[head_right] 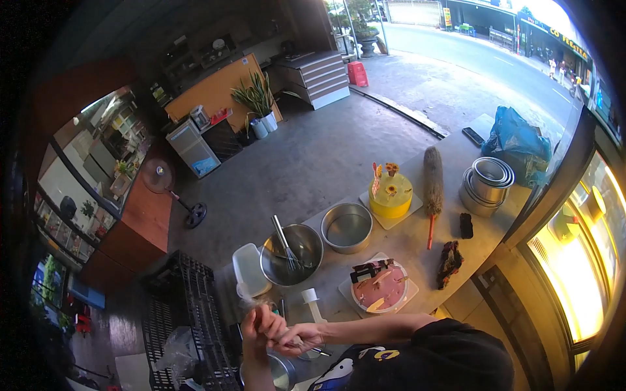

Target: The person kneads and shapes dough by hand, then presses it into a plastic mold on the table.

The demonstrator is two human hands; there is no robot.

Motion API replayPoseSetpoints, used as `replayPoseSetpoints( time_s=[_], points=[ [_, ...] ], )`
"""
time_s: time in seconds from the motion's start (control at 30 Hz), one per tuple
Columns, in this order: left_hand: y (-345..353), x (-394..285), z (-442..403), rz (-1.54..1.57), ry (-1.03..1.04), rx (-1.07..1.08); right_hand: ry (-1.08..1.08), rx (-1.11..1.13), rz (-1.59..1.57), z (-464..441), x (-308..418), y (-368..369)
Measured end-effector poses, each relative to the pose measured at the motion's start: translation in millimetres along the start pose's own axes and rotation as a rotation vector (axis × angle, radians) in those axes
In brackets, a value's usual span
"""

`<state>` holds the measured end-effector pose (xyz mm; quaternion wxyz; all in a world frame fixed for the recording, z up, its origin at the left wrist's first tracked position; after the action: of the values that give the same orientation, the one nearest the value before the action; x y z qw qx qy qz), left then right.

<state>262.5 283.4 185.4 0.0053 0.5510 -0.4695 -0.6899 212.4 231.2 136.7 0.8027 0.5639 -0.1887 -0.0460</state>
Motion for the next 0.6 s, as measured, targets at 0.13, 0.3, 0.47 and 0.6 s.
replayPoseSetpoints(
  time_s=[0.13,0.3,0.47,0.6],
  points=[
    [3.9,3.5,-7.4,-0.018,0.067,-0.123,0.055,0.257,0.085,3.2,2.0,-14.8],
    [-21.9,32.5,-3.4,-0.321,0.149,-0.570,-0.264,-0.066,0.556,5.0,31.6,-48.5],
    [-19.1,67.0,-2.9,-0.419,0.223,-0.831,-0.345,-0.155,0.910,-13.8,18.6,-101.5],
    [-22.7,81.4,5.1,-0.095,0.333,-0.953,-0.277,-0.055,0.910,-5.6,4.3,-90.4]
  ],
)
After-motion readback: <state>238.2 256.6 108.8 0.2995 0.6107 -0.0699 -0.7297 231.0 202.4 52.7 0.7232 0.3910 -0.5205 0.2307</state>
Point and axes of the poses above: each hand's wrist, its own z-axis away from the middle knuckle, its own y-axis out of the palm, x = y × z, the point moved 5 cm from there along -z, towards the middle knuckle, and after that the axes turned 10 degrees about -x, right-handed, at the moved point
